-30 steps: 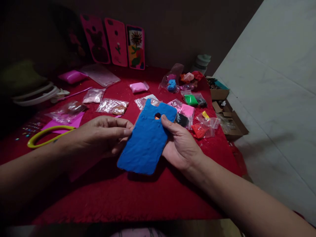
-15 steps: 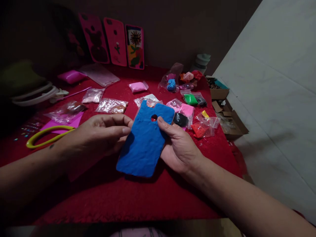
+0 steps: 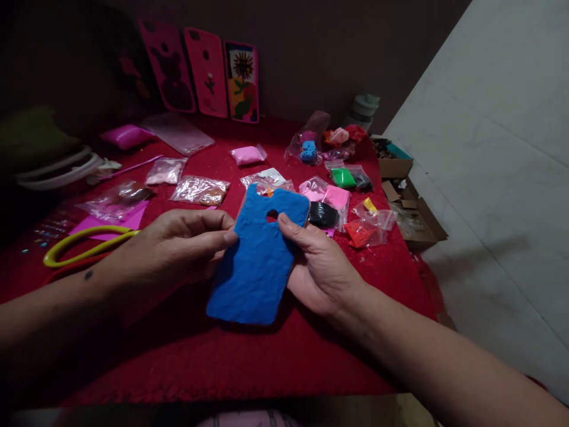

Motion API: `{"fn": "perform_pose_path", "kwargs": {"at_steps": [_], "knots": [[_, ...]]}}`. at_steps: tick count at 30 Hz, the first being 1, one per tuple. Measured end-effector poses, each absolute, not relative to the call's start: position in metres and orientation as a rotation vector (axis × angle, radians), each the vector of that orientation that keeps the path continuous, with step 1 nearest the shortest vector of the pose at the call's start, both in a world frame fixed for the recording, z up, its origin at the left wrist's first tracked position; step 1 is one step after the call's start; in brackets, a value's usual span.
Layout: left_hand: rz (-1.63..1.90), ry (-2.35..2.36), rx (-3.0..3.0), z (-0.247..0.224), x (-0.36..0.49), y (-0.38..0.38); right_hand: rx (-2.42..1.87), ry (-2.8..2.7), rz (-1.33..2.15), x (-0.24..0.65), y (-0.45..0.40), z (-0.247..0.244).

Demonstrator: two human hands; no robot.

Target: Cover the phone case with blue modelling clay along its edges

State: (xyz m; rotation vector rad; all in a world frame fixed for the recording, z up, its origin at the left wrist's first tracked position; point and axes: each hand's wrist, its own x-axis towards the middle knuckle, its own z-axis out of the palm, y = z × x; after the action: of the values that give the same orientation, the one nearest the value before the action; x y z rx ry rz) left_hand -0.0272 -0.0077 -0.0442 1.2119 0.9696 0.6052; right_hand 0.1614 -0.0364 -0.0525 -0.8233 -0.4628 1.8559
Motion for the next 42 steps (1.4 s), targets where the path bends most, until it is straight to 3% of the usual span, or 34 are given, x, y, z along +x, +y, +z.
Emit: {"fn": "perform_pose_path", "kwargs": {"at_steps": [14,25,42], "knots": [[0.497,0.707,0.88,-0.051,-0.035,0.003,-0.936,-0.312,1.78,0.163,-0.029,-0.046],[0.545,0.605,0.856,-0.053,-0.032,0.004,-0.61,-0.541,2.103,0.16,-0.041,-0.054],[0.558,0.728,0.929,-0.047,-0.03,0.0,-0.941,-0.44,1.859,0.159,-0.04,-0.051]]}}
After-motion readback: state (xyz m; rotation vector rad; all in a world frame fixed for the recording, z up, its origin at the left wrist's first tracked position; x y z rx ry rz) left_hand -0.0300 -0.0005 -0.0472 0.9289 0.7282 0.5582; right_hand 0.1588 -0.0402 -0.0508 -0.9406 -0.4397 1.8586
